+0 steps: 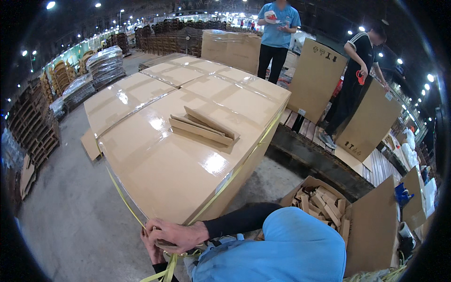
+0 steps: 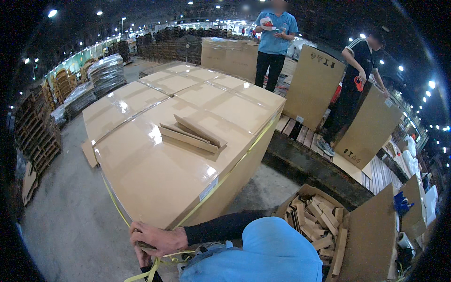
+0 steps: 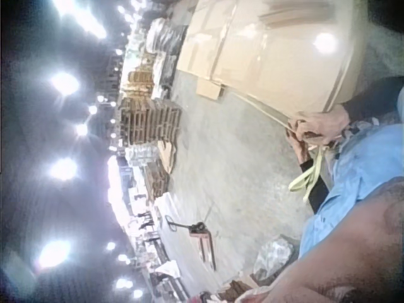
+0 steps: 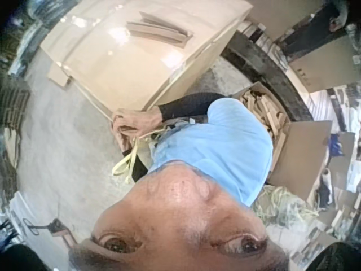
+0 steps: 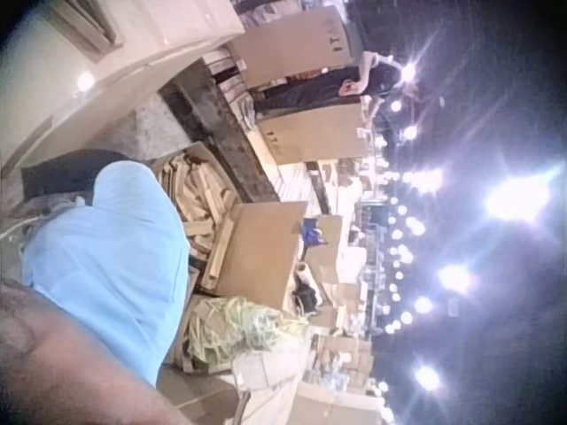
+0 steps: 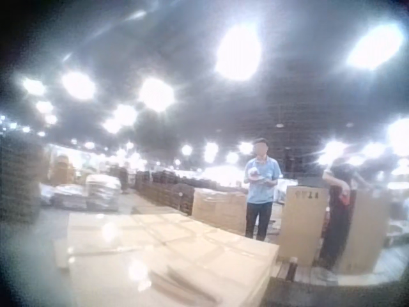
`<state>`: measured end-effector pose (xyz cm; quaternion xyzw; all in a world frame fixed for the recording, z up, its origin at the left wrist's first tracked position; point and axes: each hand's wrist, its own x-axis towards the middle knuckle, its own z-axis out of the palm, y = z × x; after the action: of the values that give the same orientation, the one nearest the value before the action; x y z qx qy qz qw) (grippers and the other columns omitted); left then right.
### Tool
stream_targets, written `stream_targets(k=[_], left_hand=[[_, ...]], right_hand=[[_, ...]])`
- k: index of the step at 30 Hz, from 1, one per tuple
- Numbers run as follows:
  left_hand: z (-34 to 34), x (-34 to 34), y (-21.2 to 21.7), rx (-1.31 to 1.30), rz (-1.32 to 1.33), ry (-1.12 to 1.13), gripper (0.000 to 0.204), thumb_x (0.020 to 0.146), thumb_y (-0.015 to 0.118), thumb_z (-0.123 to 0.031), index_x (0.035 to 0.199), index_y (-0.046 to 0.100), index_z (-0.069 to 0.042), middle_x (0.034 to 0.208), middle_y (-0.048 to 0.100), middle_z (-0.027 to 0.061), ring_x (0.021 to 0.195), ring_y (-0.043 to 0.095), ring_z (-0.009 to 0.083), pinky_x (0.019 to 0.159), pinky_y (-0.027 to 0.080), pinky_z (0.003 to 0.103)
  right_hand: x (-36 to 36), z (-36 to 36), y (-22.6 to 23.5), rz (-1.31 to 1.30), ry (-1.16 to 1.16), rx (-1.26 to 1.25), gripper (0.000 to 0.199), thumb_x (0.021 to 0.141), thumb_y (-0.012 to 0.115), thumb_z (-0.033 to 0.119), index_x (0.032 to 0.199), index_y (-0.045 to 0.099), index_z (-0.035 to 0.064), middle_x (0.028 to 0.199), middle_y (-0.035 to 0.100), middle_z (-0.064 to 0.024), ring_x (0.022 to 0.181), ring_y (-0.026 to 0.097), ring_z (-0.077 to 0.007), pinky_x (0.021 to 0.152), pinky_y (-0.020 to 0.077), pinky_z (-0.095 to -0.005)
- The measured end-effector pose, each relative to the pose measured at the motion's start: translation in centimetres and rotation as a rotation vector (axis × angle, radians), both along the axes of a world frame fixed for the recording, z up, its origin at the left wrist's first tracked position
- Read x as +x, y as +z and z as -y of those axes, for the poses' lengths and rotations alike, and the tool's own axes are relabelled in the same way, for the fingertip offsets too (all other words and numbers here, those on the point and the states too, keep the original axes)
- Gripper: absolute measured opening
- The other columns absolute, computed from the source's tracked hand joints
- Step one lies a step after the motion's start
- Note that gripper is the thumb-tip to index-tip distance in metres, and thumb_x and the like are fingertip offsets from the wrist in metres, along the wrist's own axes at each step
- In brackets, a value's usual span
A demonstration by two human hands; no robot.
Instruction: The person wraps yellow strapping bands around a large cardboard box, ties knots, and secures the package. They then write on a label and attach it to the box.
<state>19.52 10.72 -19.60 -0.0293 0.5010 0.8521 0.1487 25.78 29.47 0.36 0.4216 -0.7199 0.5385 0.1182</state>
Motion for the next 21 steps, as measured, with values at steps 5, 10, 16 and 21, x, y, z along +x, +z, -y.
stream_targets(k=[5,10,16,21], left_hand=[[-0.9,2.4,3.1,0.02,0.017,-0.041,0.054,0.104,0.051,-0.039,0.143,0.038,-0.003,0.13,0.059,0.0148,0.112,0.061,0.027,0.09,0.053,0.042],[-0.6,2.3,4.9,0.001,0.032,-0.053,0.053,0.105,0.048,-0.041,0.142,0.041,-0.004,0.132,0.058,0.0151,0.116,0.059,0.0283,0.094,0.05,0.044],[0.6,0.0,6.6,-0.011,0.05,-0.095,0.053,0.105,0.045,-0.044,0.141,0.045,-0.005,0.135,0.058,0.0156,0.12,0.057,0.0298,0.098,0.047,0.047],[0.8,-2.1,8.0,0.034,0.025,-0.159,0.054,0.105,0.043,-0.047,0.141,0.049,-0.006,0.137,0.058,0.0159,0.124,0.054,0.031,0.102,0.045,0.049]], right_hand=[[0.8,0.9,0.9,-0.107,-0.056,-0.005,0.028,0.082,0.065,0.0,0.105,0.053,0.0095,0.108,0.044,-0.0147,0.097,0.048,-0.0323,0.082,0.0421,-0.0405],[0.8,0.8,3.1,-0.115,-0.038,0.027,0.037,0.072,0.072,0.007,0.105,0.055,0.0101,0.106,0.044,-0.0137,0.098,0.048,-0.0319,0.082,0.0407,-0.0428],[-0.5,1.6,9.8,-0.136,-0.001,-0.145,0.028,0.082,0.071,0.01,0.107,0.059,0.0101,0.11,0.046,-0.0152,0.102,0.049,-0.029,0.084,0.0406,-0.0396],[-2.7,-1.3,16.8,-0.357,-0.104,-0.442,0.036,0.08,0.074,0.013,0.114,0.062,0.0078,0.112,0.053,-0.0124,0.098,0.054,-0.0223,0.082,0.0441,-0.0331]])
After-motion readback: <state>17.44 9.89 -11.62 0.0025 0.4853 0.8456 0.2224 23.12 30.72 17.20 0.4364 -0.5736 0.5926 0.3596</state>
